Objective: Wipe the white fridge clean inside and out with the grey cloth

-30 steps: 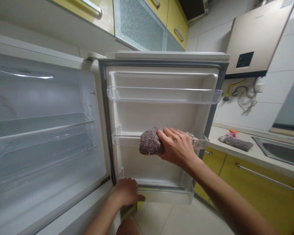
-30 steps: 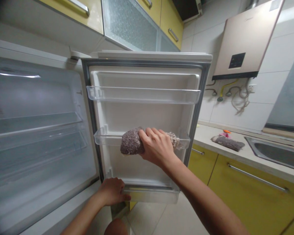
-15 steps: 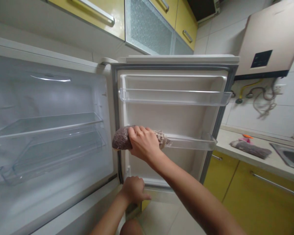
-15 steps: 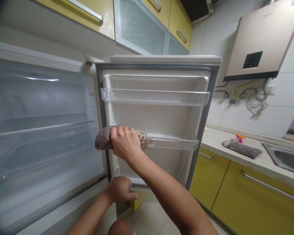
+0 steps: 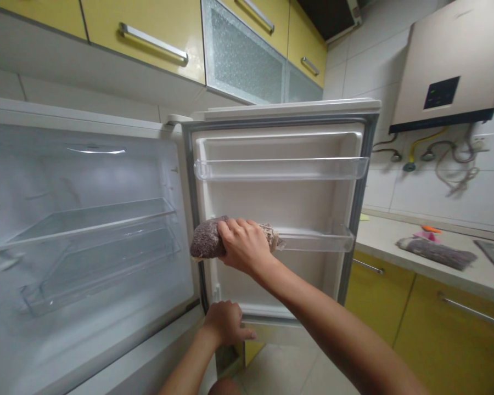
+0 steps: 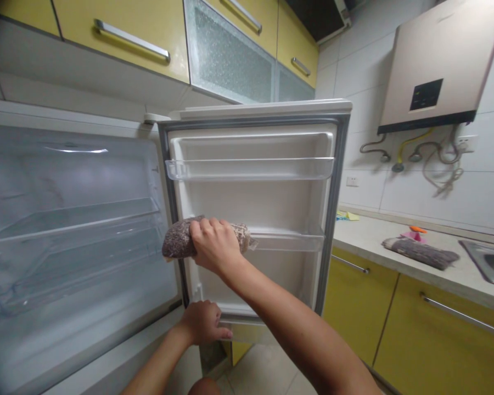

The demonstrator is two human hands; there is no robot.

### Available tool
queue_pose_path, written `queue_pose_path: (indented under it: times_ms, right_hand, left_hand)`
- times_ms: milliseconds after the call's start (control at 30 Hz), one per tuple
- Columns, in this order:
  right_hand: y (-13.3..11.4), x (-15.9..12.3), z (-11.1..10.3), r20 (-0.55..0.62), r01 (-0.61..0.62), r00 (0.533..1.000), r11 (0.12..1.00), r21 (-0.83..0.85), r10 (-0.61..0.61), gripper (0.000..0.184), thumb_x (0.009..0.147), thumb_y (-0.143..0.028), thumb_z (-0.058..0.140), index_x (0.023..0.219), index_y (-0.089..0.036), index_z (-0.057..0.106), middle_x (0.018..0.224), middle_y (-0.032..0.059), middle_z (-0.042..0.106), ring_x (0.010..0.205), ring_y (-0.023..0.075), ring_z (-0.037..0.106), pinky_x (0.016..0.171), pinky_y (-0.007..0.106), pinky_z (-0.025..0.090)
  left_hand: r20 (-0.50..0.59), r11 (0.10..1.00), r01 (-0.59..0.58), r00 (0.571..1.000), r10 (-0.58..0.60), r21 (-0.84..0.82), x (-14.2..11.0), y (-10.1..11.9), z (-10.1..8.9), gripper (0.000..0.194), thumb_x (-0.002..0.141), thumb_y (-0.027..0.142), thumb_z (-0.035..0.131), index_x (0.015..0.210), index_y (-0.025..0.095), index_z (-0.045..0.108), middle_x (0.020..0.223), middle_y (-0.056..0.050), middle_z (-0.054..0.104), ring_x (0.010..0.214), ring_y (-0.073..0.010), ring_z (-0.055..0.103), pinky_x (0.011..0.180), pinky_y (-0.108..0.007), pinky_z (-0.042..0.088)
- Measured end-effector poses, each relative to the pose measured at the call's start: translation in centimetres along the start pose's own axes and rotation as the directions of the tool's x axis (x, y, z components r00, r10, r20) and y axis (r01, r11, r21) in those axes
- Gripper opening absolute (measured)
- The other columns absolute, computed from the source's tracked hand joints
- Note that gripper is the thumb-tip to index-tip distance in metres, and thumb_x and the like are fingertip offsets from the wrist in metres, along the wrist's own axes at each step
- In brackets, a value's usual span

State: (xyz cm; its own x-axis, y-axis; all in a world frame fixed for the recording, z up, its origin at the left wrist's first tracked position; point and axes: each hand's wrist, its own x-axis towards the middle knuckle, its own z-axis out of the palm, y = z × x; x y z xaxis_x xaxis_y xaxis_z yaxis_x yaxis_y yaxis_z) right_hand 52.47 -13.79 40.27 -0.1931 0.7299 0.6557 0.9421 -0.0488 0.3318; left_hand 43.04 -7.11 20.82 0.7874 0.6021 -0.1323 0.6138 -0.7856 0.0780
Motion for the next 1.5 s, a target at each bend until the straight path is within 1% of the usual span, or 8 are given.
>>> queue_pose_path:
  times_ms: [200, 367, 600, 833, 967, 1100, 1333, 1500]
  right_hand:
    - [4.2, -3.1, -1.2, 0.004, -0.053, 0.999, 0.997, -0.058, 0.053, 0.038, 0.084, -0.048, 0.081, 0.102, -0.021, 0.062, 0.098, 0.0040, 0.071, 0.092, 0.0243, 0.067, 0.074, 0.038, 0.037]
    - [6.1, -5.1, -2.2, -0.038, -0.074, 0.997, 0.987, -0.146, 0.069, 0.042, 0.080, -0.053, 0.084, 0.097, -0.021, 0.062, 0.096, 0.0036, 0.067, 0.090, 0.0233, 0.064, 0.076, 0.038, 0.034]
    - [4.7, -5.0, -2.5, -0.052, -0.081, 0.996, 0.973, -0.216, 0.072, 0.038, 0.076, -0.045, 0.083, 0.093, -0.020, 0.059, 0.091, 0.0041, 0.065, 0.083, 0.0227, 0.061, 0.076, 0.038, 0.033]
    - [1.3, -1.5, -1.0, -0.036, -0.037, 0.999, 0.984, -0.175, 0.031, 0.034, 0.079, -0.040, 0.080, 0.092, -0.019, 0.057, 0.091, 0.0071, 0.066, 0.084, 0.0243, 0.063, 0.075, 0.038, 0.035]
    - [0.3, -0.3, -0.4, -0.011, -0.028, 1.000, 0.989, -0.146, 0.027, 0.032, 0.082, -0.040, 0.079, 0.093, -0.018, 0.059, 0.092, 0.0094, 0.067, 0.085, 0.0248, 0.064, 0.075, 0.038, 0.037]
    - [0.5, -0.4, -0.5, 0.001, -0.019, 1.000, 0.991, -0.136, 0.019, 0.035, 0.084, -0.042, 0.080, 0.096, -0.018, 0.058, 0.095, 0.0111, 0.068, 0.087, 0.0255, 0.065, 0.076, 0.038, 0.037]
    - [1.0, -0.9, -0.8, 0.006, 0.002, 1.000, 0.993, -0.117, -0.001, 0.037, 0.086, -0.045, 0.080, 0.101, -0.018, 0.059, 0.098, 0.0093, 0.068, 0.090, 0.0255, 0.065, 0.075, 0.038, 0.037]
    - [3.2, -2.6, -1.3, -0.012, 0.003, 1.000, 0.990, -0.139, -0.005, 0.037, 0.084, -0.045, 0.080, 0.101, -0.019, 0.061, 0.097, 0.0076, 0.068, 0.089, 0.0244, 0.063, 0.074, 0.037, 0.035]
  left_hand:
    - [0.026, 1.000, 0.012, 1.000, -0.012, -0.008, 0.3, 0.5, -0.3, 0.074, 0.078, 0.082, 0.065, 0.105, 0.016, 0.086, 0.112, -0.025, 0.083, 0.109, -0.0451, 0.079, 0.091, -0.052, 0.061]
    - [0.024, 1.000, -0.002, 1.000, 0.003, -0.015, 0.1, 0.4, 0.0, 0.076, 0.080, 0.083, 0.061, 0.109, 0.016, 0.086, 0.116, -0.024, 0.083, 0.112, -0.0444, 0.078, 0.095, -0.053, 0.061]
    - [0.042, 0.999, -0.021, 0.999, 0.023, -0.035, 0.5, 0.1, 1.0, 0.081, 0.077, 0.085, 0.065, 0.111, 0.013, 0.086, 0.116, -0.027, 0.081, 0.113, -0.0481, 0.077, 0.098, -0.059, 0.061]
    - [0.062, 0.997, -0.037, 0.997, 0.040, -0.062, 0.5, 0.1, 0.5, 0.085, 0.075, 0.088, 0.066, 0.115, 0.014, 0.085, 0.118, -0.025, 0.081, 0.114, -0.0468, 0.077, 0.101, -0.057, 0.060]
    - [0.054, 0.997, -0.032, 0.998, 0.036, -0.068, 0.4, -0.1, 0.2, 0.087, 0.075, 0.090, 0.065, 0.115, 0.016, 0.085, 0.120, -0.024, 0.081, 0.116, -0.0462, 0.076, 0.102, -0.055, 0.059]
    - [0.051, 0.997, -0.027, 0.998, 0.030, -0.069, 0.2, 0.0, -0.1, 0.090, 0.076, 0.093, 0.059, 0.113, 0.016, 0.085, 0.119, -0.024, 0.081, 0.116, -0.0463, 0.077, 0.101, -0.055, 0.060]
    - [0.058, 0.999, 0.001, 0.998, 0.002, -0.044, -0.3, 0.2, -0.9, 0.078, 0.076, 0.088, 0.064, 0.105, 0.019, 0.087, 0.114, -0.022, 0.083, 0.112, -0.0447, 0.079, 0.097, -0.052, 0.061]
    - [0.068, 1.000, 0.014, 0.998, -0.012, -0.024, -0.1, 0.5, -0.9, 0.085, 0.075, 0.088, 0.065, 0.112, 0.015, 0.086, 0.117, -0.028, 0.081, 0.113, -0.0469, 0.078, 0.095, -0.055, 0.062]
